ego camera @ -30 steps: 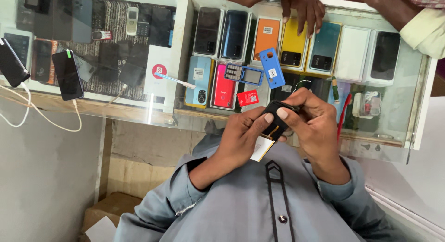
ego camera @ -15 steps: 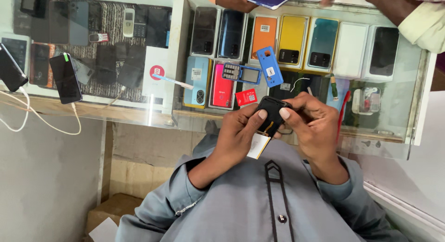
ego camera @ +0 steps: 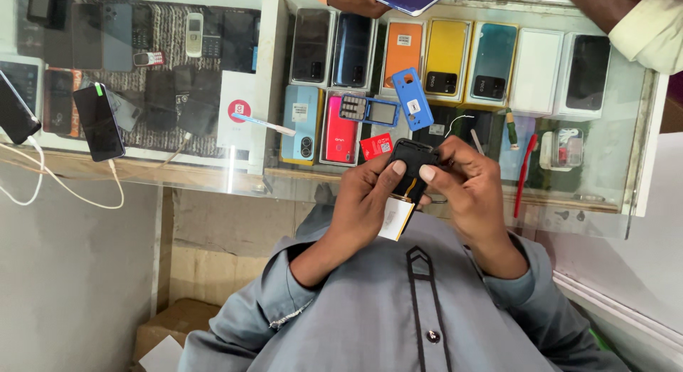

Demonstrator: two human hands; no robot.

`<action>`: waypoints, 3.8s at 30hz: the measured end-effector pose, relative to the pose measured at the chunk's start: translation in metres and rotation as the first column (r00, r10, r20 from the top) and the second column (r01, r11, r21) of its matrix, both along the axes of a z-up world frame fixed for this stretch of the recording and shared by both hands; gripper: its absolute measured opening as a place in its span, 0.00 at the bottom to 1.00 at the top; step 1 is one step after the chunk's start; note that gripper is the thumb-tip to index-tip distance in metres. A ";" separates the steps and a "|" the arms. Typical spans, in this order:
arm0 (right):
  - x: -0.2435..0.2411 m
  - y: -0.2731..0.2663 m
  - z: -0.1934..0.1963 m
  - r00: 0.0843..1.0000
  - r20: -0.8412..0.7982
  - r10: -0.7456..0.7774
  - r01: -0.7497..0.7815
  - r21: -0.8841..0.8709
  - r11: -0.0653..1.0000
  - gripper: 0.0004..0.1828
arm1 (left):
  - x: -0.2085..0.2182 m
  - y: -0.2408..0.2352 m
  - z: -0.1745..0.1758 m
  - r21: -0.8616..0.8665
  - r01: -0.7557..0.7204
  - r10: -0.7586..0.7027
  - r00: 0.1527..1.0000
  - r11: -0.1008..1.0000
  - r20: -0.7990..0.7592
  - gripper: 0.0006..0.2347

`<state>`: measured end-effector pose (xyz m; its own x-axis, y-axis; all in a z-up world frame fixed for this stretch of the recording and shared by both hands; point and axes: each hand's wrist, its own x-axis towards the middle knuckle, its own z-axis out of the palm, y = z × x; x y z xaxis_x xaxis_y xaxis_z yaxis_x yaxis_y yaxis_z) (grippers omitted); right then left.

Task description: The person disassembles a blue feature phone, removes the battery and SIM card, and uses a screwdriver to adjust internal components. They then reassemble the phone, insert the battery and SIM card, and test the device by powering it on and navigating the interface.

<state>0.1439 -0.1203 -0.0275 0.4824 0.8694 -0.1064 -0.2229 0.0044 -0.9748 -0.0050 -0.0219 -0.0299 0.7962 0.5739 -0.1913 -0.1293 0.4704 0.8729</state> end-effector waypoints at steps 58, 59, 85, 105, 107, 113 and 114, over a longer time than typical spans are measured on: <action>0.032 -0.058 -0.136 0.921 0.359 -0.150 0.248 -0.246 0.937 0.09 | -0.045 0.029 -0.042 -0.297 -0.240 0.235 0.971 0.924 -0.051 0.09; 0.038 -0.069 -0.146 0.870 0.469 -0.150 0.302 -0.268 0.915 0.08 | -0.051 0.032 -0.044 -0.274 -0.271 0.264 0.962 0.923 -0.064 0.08; 0.097 0.128 -0.188 0.451 0.892 0.037 0.135 -0.109 0.985 0.04 | -0.083 0.027 -0.042 -0.427 -0.289 0.287 0.955 0.857 -0.070 0.15; 0.000 0.019 -0.046 0.807 0.589 -0.047 0.075 -0.023 0.997 0.05 | 0.019 0.033 -0.076 -0.376 -0.097 0.046 0.989 0.922 -0.141 0.14; 0.003 0.016 -0.040 0.747 0.656 -0.103 0.142 -0.006 0.990 0.05 | 0.028 0.032 -0.077 -0.386 -0.066 0.011 0.990 0.920 -0.142 0.14; 0.016 0.004 -0.048 0.758 0.642 -0.116 0.174 -0.027 0.984 0.04 | 0.043 0.036 -0.087 -0.467 0.069 -0.142 0.982 0.882 -0.123 0.13; 0.018 0.002 -0.052 0.769 0.630 -0.108 0.158 -0.023 0.987 0.04 | 0.043 0.036 -0.090 -0.493 0.086 -0.165 0.979 0.866 -0.119 0.13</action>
<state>0.1615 -0.1183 -0.0800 0.5741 0.7938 0.2008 0.4326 -0.0859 -0.8975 0.0380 0.0139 -0.1195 0.7937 0.2751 -0.5426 0.0745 0.8413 0.5355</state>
